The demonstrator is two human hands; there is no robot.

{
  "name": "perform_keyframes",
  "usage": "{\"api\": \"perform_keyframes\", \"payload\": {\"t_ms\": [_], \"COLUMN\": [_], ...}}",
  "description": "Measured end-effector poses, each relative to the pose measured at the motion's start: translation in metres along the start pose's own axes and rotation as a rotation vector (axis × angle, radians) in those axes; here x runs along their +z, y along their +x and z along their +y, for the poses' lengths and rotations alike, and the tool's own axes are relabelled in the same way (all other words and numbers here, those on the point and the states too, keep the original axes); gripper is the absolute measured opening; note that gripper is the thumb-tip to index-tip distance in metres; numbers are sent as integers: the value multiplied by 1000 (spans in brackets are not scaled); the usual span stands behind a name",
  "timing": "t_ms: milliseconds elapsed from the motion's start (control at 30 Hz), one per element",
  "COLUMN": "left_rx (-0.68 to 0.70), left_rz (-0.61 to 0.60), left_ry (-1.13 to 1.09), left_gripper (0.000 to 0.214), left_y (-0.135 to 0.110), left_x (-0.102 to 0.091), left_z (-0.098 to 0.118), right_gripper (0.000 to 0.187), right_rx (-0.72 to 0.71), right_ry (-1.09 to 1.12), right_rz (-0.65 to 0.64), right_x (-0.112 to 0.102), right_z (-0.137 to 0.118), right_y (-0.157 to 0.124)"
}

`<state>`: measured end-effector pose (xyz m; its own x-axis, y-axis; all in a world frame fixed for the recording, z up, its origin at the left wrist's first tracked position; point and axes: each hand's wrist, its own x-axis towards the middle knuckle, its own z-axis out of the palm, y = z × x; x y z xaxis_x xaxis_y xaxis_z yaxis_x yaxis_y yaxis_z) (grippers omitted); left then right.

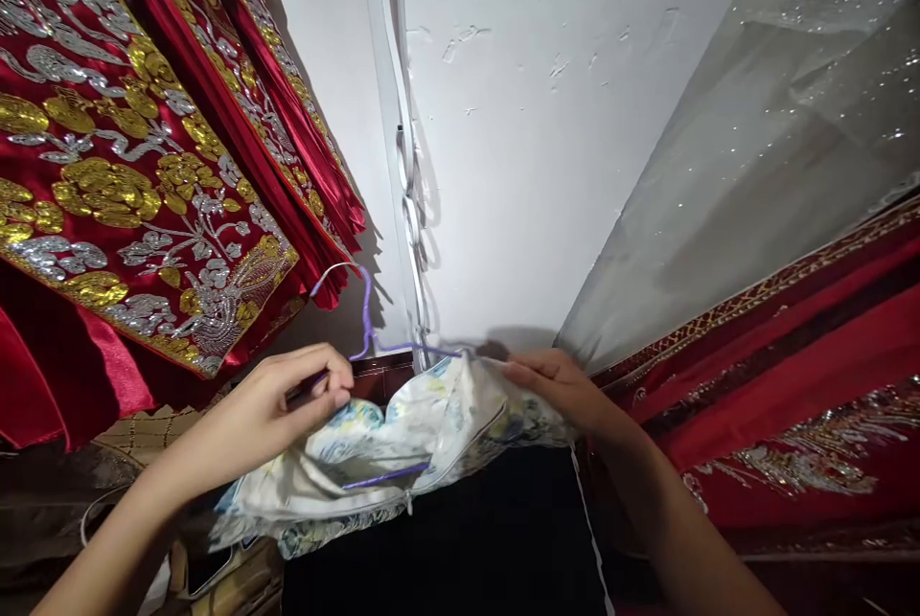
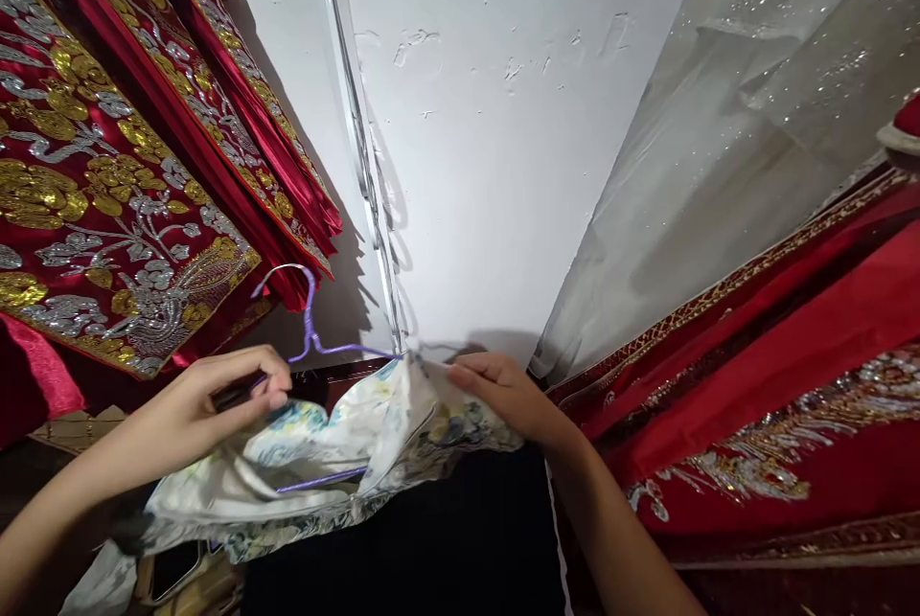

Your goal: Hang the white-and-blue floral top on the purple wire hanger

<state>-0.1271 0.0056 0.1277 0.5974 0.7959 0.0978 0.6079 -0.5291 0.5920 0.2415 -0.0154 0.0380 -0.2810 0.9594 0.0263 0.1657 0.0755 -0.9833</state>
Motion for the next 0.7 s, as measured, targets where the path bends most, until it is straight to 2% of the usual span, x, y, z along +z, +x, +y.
{"api": "perform_keyframes", "payload": {"t_ms": [100, 167, 200, 233, 267, 333, 433, 500, 600, 700], "left_rx": [166, 224, 251, 273, 279, 227, 58, -23, -105, -79], "left_rz": [372, 664, 771, 820, 806, 619, 256, 100, 4, 84], "left_ry": [140, 207, 221, 222, 214, 166, 69, 43, 24, -40], "left_gripper": [14, 19, 19, 18, 17, 24, 44, 51, 56, 55], "left_y": [7, 7, 6, 7, 8, 16, 36, 47, 52, 46], "left_x": [10, 16, 20, 24, 29, 38, 52, 62, 78, 98], "left_z": [-4, -5, -4, -3, -1, 2, 4, -1, -11, -19], "right_gripper": [35, 31, 30, 30, 30, 31, 30, 31, 37, 37], "right_rx": [66, 36, 3, -34, -67, -101, -58, -39, -63, -60], "right_ry": [200, 261, 279, 296, 316, 347, 317, 234, 105, 110], "right_rz": [314, 526, 618, 684, 722, 698, 533, 444, 401, 414], "right_x": [-24, -39, -44, -47, -49, -44, -27, -17, -14, -21], "right_z": [-1, -5, -9, -13, -18, -28, -37, -35, -22, -11], "right_y": [-17, -21, -20, -17, -11, 7, 33, 43, 43, 34]}}
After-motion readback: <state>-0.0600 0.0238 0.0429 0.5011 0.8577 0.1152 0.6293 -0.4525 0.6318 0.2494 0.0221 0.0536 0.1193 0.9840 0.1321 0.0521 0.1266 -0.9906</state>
